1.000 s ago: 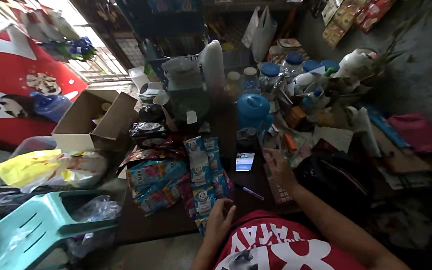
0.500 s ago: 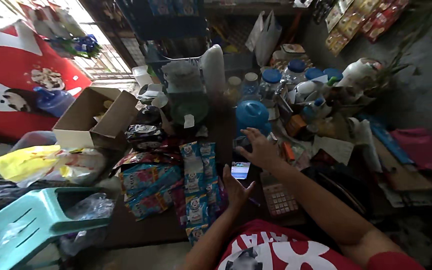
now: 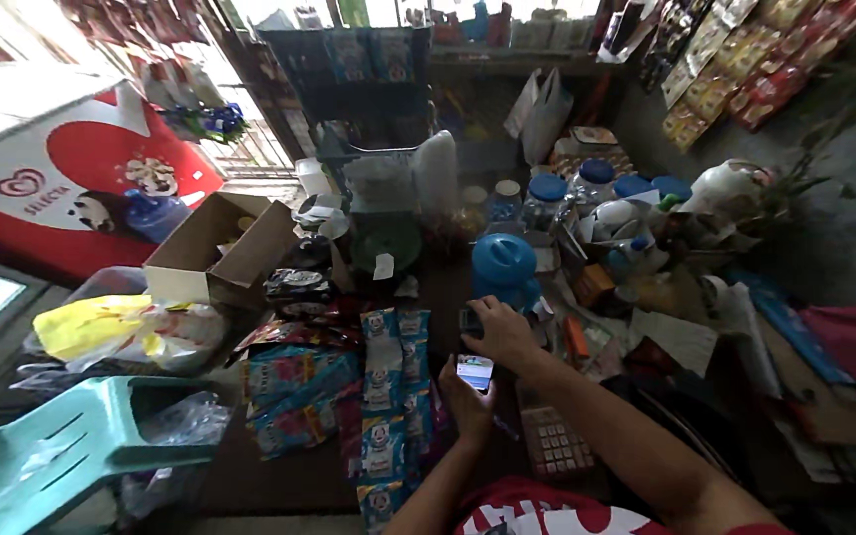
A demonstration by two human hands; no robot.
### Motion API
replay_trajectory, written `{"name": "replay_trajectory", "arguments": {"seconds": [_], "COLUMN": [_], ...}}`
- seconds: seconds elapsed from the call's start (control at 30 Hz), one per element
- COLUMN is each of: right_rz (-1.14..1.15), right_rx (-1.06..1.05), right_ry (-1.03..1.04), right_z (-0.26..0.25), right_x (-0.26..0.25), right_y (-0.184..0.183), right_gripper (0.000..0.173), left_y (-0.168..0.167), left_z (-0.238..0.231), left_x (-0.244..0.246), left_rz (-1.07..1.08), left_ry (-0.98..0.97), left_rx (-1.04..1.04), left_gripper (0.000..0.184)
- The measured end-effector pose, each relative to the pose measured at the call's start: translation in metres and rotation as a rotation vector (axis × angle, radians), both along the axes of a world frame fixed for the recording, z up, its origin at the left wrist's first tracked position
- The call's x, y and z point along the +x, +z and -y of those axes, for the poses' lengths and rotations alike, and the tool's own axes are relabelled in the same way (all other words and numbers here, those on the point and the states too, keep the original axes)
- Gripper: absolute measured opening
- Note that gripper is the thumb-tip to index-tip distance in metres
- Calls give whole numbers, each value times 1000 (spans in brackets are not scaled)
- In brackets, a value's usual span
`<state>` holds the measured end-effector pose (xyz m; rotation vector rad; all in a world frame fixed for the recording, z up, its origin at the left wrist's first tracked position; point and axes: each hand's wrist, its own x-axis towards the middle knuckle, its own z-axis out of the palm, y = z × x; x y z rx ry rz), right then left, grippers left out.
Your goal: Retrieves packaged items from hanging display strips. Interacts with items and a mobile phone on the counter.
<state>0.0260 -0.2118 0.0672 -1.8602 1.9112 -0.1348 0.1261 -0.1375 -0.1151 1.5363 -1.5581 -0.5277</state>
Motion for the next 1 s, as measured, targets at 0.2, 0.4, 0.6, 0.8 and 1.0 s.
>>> {"name": "replay_trajectory", "arguments": {"seconds": [0.2,0.4,0.6,0.8,1.0], "right_rz": [0,0,-5,33,41], "right_rx": [-46,-77,-81,-159,-244], "right_ry": [0,26,44,22,61], "right_z": [-2,2,25,49,31], "right_x": [-2,-1,5,7,-8], "right_y": [-4,-5,1,-7,4], "right_gripper": [66,63,59,62,63], "left_y": [-2,4,5,12,13], "left_z": [-1,0,-2,1,10], "left_x": [-9,-10,-9,-16,-39], "left_rz": [15,48,52,-65,-122], "left_ry": [52,64,65,-8,-80], "left_rx": [-15,34,34,61,90], "left_gripper": [108,103,104,103,101]}}
